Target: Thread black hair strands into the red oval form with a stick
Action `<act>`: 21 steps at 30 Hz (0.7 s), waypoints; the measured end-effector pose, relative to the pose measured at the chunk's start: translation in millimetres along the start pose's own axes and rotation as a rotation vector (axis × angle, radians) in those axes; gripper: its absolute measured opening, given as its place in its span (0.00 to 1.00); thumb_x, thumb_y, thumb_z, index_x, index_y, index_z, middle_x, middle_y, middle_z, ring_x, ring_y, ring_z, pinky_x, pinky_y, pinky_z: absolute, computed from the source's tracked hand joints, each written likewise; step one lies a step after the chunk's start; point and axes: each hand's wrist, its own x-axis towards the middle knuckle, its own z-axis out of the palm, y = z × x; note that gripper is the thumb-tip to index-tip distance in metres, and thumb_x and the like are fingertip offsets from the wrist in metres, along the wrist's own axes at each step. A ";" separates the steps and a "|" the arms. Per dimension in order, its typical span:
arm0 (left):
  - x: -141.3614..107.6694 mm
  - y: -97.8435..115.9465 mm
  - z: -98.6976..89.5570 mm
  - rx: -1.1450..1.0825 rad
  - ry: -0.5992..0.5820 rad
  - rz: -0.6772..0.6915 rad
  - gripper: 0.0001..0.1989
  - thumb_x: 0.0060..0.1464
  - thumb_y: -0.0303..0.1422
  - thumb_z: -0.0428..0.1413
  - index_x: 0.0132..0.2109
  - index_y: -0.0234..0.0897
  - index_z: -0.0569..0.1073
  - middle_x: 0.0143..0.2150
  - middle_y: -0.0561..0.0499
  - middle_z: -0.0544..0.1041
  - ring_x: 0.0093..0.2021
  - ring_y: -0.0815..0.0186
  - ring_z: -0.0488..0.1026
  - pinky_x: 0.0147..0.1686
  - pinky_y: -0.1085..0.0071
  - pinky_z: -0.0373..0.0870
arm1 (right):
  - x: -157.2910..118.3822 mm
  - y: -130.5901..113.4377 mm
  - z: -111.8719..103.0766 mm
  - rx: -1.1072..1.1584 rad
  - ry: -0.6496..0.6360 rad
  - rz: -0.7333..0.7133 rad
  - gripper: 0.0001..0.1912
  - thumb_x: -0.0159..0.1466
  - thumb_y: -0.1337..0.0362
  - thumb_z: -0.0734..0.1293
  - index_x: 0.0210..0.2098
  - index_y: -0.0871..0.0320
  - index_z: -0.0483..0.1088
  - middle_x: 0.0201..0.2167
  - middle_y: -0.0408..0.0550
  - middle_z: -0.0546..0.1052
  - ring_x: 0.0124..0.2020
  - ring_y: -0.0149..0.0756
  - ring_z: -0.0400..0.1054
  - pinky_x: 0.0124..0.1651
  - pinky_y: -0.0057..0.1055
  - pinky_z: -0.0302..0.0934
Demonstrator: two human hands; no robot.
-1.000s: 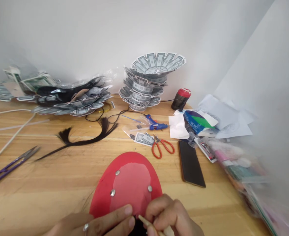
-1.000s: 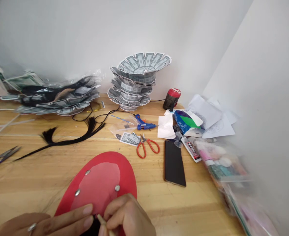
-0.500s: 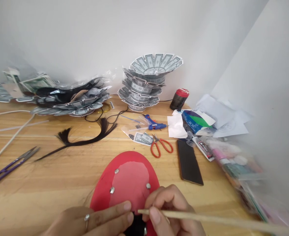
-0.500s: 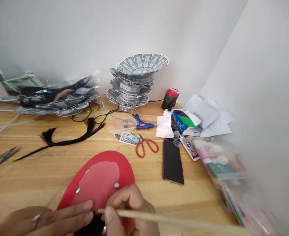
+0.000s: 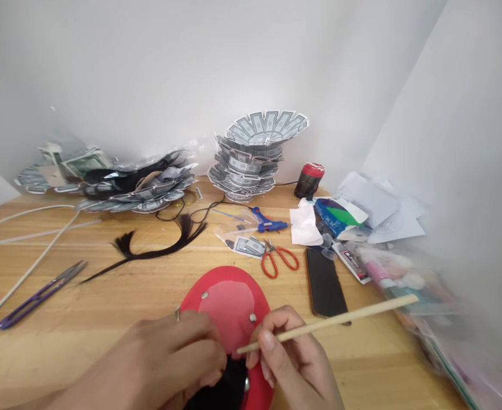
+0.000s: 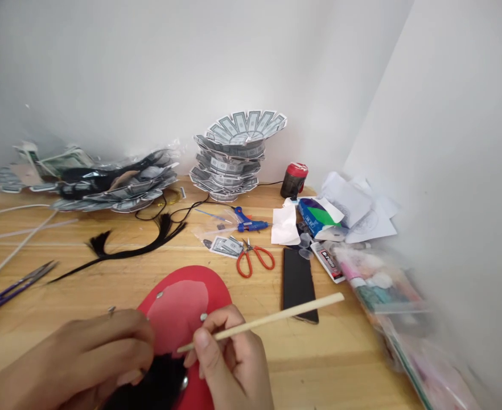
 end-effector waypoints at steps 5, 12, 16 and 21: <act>8.0 12.1 -1.0 -0.016 -0.133 -0.184 0.11 0.65 0.28 0.46 0.41 0.45 0.72 0.33 0.57 0.79 0.28 0.69 0.73 0.27 0.78 0.66 | 0.6 0.9 1.3 0.020 0.006 -0.014 0.25 0.57 0.42 0.73 0.27 0.58 0.70 0.18 0.41 0.75 0.18 0.24 0.57 0.24 0.25 0.49; 21.5 22.4 -7.5 0.217 -0.415 -0.298 0.13 0.63 0.27 0.44 0.37 0.42 0.72 0.32 0.52 0.81 0.27 0.62 0.78 0.25 0.72 0.65 | 2.5 3.5 0.5 0.037 -0.012 -0.030 0.25 0.57 0.42 0.73 0.28 0.59 0.70 0.19 0.42 0.75 0.18 0.24 0.58 0.23 0.23 0.49; 25.8 26.7 -9.7 0.363 -0.430 -0.256 0.13 0.61 0.25 0.46 0.37 0.40 0.74 0.31 0.49 0.82 0.27 0.59 0.80 0.25 0.71 0.68 | 4.8 5.6 -2.8 0.025 -0.066 -0.027 0.24 0.60 0.43 0.71 0.29 0.59 0.68 0.19 0.42 0.74 0.19 0.24 0.58 0.23 0.23 0.50; 19.1 27.9 -6.0 0.448 -0.167 -0.088 0.13 0.56 0.23 0.48 0.35 0.42 0.75 0.25 0.52 0.79 0.23 0.62 0.77 0.22 0.74 0.67 | 7.1 9.5 -8.5 0.008 -0.150 -0.033 0.23 0.63 0.44 0.68 0.30 0.58 0.67 0.20 0.41 0.73 0.20 0.25 0.58 0.24 0.23 0.52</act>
